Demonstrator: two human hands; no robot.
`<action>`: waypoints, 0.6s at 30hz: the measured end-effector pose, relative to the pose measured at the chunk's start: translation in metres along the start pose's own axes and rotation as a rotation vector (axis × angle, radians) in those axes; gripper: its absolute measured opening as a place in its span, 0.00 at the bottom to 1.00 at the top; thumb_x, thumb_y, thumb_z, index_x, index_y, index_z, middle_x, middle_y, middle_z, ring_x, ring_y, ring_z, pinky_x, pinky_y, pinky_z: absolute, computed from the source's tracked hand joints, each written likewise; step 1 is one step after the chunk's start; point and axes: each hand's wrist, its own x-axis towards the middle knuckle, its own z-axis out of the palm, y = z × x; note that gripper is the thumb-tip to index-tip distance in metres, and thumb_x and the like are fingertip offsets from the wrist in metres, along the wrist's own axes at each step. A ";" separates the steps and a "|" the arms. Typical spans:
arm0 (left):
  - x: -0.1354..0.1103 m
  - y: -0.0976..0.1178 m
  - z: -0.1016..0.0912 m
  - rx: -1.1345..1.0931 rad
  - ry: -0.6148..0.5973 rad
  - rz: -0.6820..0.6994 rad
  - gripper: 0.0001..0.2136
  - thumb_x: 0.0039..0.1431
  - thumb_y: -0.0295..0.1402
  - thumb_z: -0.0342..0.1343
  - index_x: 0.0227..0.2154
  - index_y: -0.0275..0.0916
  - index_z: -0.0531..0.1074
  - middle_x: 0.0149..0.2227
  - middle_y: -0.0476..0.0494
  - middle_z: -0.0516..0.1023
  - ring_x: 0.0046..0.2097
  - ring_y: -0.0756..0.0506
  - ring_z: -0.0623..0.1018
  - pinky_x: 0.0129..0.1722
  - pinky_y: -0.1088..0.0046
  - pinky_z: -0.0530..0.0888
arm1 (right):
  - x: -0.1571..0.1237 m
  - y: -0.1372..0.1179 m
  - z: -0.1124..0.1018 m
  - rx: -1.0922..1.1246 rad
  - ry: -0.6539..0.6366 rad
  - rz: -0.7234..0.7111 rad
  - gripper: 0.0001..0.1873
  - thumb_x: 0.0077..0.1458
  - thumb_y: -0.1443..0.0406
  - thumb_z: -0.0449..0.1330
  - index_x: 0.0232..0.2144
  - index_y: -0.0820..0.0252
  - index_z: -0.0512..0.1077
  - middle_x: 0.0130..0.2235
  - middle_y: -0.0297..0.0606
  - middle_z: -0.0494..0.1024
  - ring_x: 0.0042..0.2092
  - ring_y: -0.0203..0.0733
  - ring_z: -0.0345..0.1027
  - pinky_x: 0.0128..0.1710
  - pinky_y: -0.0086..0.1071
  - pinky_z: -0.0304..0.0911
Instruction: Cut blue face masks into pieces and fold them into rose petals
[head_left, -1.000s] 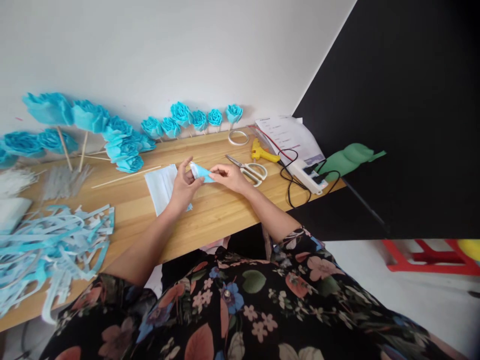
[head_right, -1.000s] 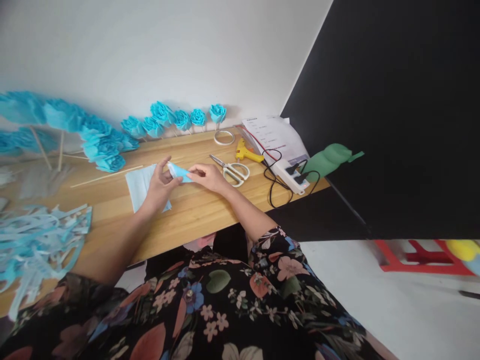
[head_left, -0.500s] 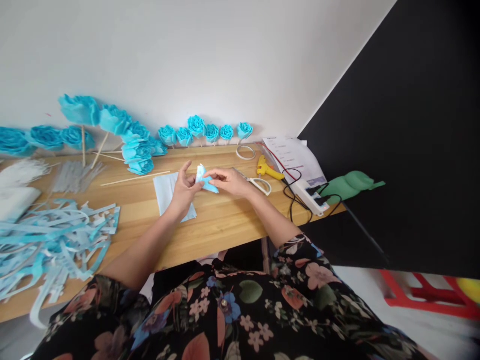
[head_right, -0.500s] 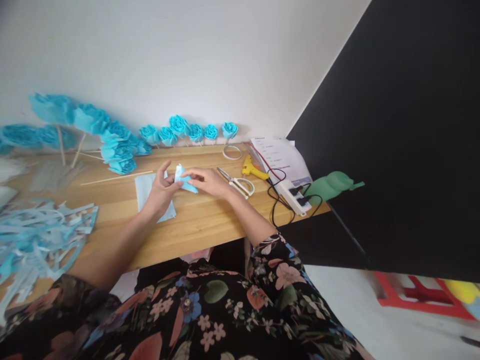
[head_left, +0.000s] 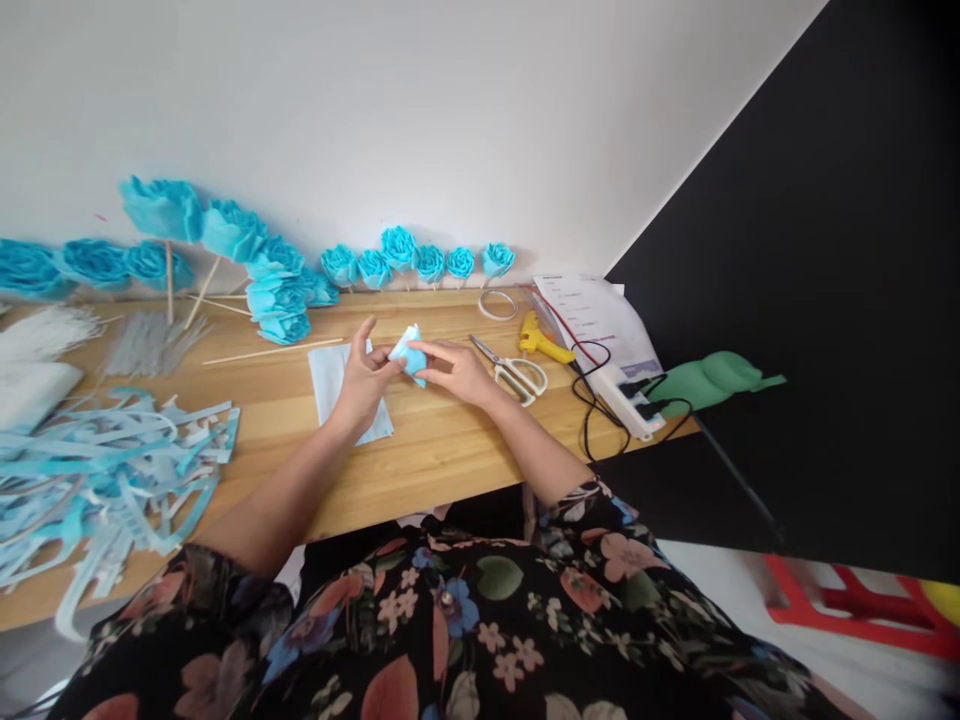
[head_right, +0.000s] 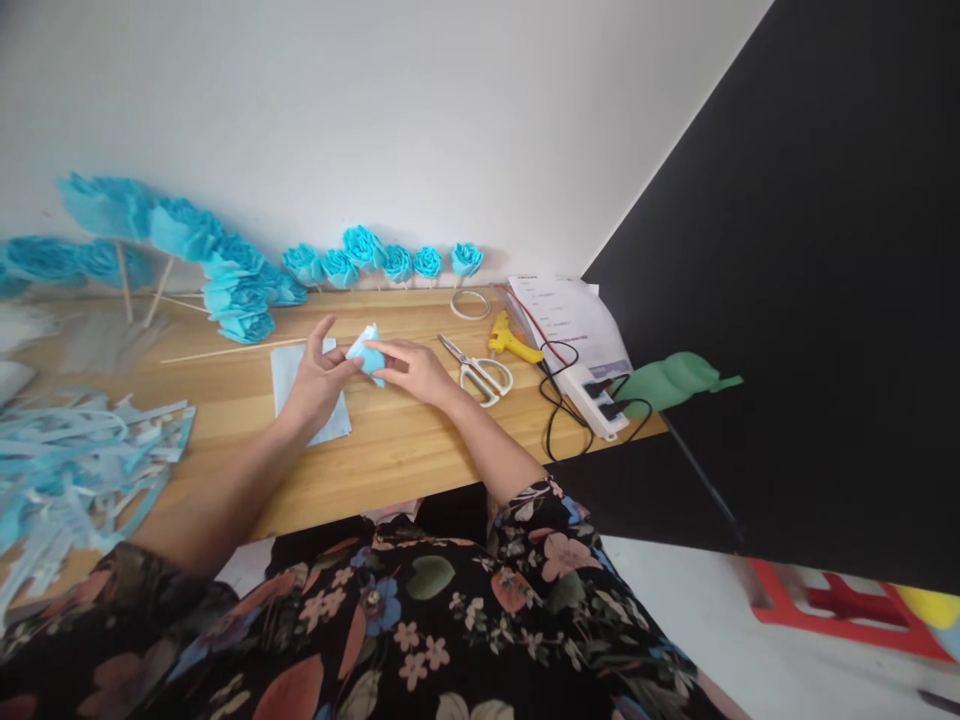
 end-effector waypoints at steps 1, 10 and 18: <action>0.000 0.000 0.000 -0.001 0.001 0.005 0.47 0.48 0.28 0.68 0.69 0.36 0.50 0.32 0.51 0.82 0.32 0.50 0.80 0.40 0.71 0.74 | 0.000 0.000 0.001 -0.021 -0.001 -0.004 0.23 0.59 0.62 0.65 0.57 0.51 0.75 0.43 0.38 0.80 0.44 0.41 0.73 0.50 0.37 0.67; 0.001 0.004 0.000 -0.022 -0.008 -0.029 0.46 0.44 0.30 0.71 0.67 0.36 0.55 0.30 0.52 0.81 0.32 0.49 0.80 0.40 0.71 0.74 | -0.001 -0.005 0.004 -0.170 0.008 -0.035 0.21 0.62 0.62 0.62 0.57 0.54 0.72 0.48 0.42 0.80 0.47 0.44 0.73 0.52 0.40 0.66; 0.002 0.001 0.000 -0.075 -0.026 -0.030 0.38 0.46 0.31 0.71 0.62 0.39 0.63 0.34 0.49 0.82 0.36 0.48 0.81 0.43 0.70 0.74 | 0.004 -0.014 0.004 -0.227 0.096 -0.090 0.18 0.57 0.64 0.62 0.50 0.55 0.71 0.58 0.46 0.75 0.60 0.50 0.66 0.61 0.49 0.60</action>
